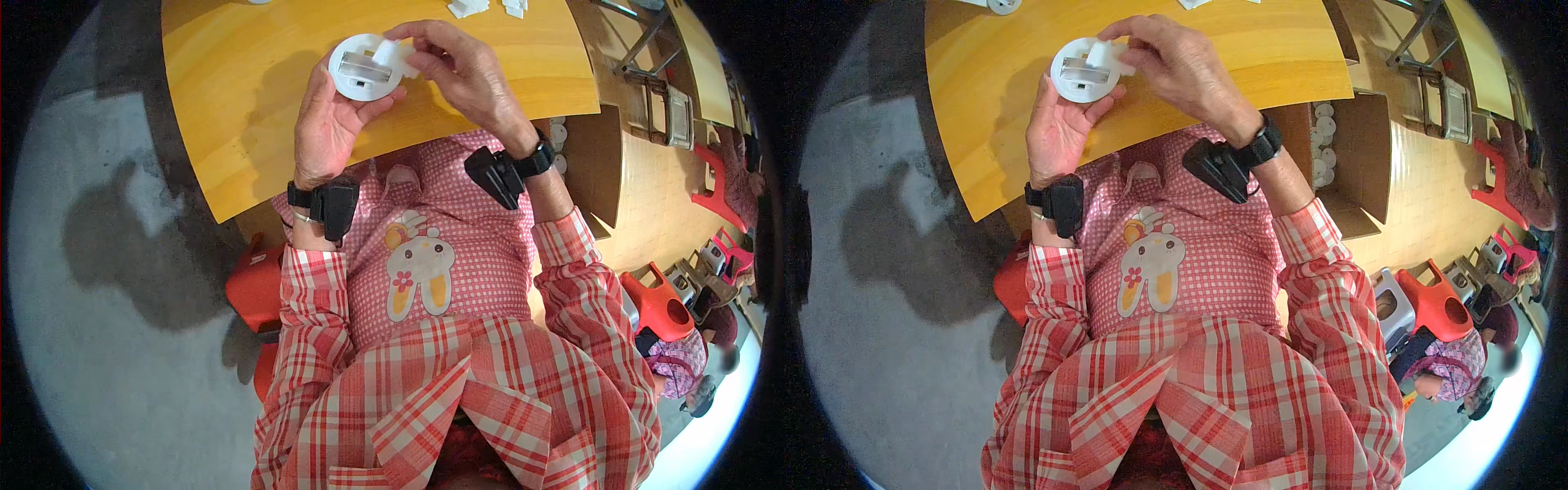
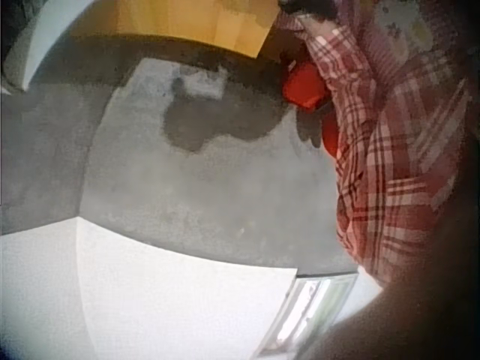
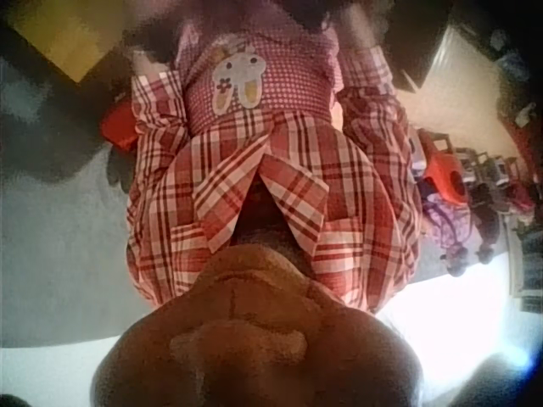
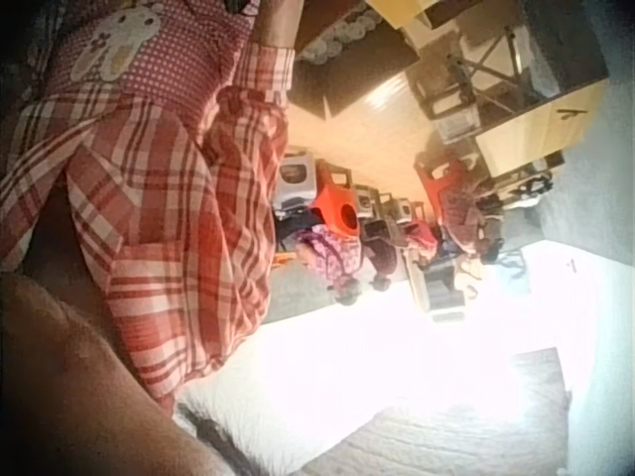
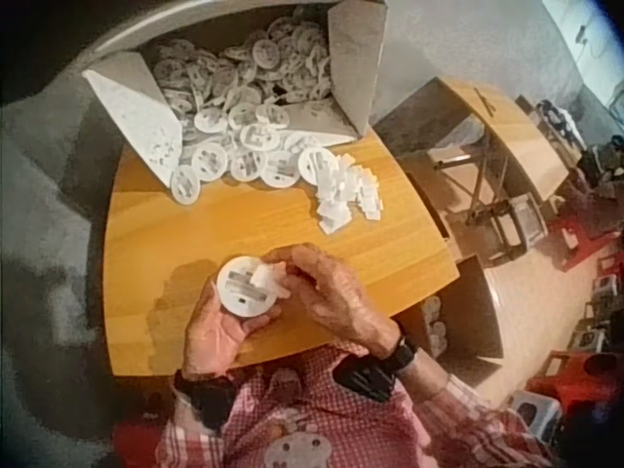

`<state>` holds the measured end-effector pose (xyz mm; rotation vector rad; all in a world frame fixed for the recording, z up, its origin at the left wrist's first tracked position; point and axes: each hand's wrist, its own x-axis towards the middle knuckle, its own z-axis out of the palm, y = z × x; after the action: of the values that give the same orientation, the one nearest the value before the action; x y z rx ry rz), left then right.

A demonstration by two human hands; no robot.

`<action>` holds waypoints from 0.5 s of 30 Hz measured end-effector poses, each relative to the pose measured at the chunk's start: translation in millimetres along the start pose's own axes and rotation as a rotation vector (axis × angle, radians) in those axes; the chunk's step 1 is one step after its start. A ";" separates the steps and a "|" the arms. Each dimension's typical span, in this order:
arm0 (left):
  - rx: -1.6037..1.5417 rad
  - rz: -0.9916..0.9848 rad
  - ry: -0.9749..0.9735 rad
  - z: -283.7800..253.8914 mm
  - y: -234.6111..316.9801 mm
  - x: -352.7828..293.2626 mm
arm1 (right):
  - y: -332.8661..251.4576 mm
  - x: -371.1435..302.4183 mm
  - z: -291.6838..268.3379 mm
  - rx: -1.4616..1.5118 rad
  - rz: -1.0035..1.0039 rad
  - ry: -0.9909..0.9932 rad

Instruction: Assembling small white plastic components by hand at a workbench and placing them into a box.

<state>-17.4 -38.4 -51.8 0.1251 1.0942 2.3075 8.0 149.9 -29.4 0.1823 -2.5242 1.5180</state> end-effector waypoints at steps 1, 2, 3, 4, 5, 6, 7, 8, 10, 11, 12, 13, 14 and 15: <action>0.000 0.000 0.001 -0.5 0.2 0.5 | 6.5 0.0 -0.7 0.100 -0.009 0.039; 0.008 0.002 -0.006 -0.6 0.5 0.8 | 9.1 -0.3 -2.6 0.200 -0.017 0.078; 0.015 0.003 -0.013 -1.1 0.6 1.1 | 10.8 -1.1 -6.6 0.200 -0.016 0.077; 0.015 0.002 -0.012 -2.4 0.4 1.5 | 11.7 -1.1 -12.2 0.286 0.062 0.055; -0.004 0.001 -0.021 -3.6 0.5 1.5 | 12.4 -2.2 -17.5 0.372 0.140 0.032; -0.022 0.000 -0.031 -4.2 0.5 1.5 | 21.6 -3.2 -20.3 0.330 0.082 0.037; -0.022 0.000 -0.031 -4.3 0.5 1.6 | 27.7 -5.2 -23.1 0.329 0.081 0.037; -0.013 0.006 -0.035 -4.2 0.6 1.4 | 30.6 -6.9 -25.1 0.245 0.068 0.056; -0.004 0.012 -0.041 -3.6 1.3 0.9 | 33.5 -10.6 -28.5 0.161 0.054 0.076; -0.018 0.011 -0.042 -4.2 0.7 0.9 | 31.6 -11.9 -29.8 0.192 0.125 0.050; -0.033 0.011 -0.043 -4.9 0.1 1.0 | 30.2 -12.9 -31.0 0.223 0.196 0.024; -0.033 0.009 -0.041 -5.8 -0.6 1.3 | 30.3 -13.6 -32.3 0.224 0.198 0.024; -0.032 0.012 -0.040 -5.5 -0.8 1.3 | 29.2 -14.7 -34.6 0.283 0.215 -0.015; -0.032 0.015 -0.038 -5.2 -0.8 1.1 | 27.8 -15.6 -36.1 0.343 0.231 -0.055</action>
<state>-19.6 -40.9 -56.1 0.1647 1.0409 2.3250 21.1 194.9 -40.3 -0.0227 -2.3726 2.0567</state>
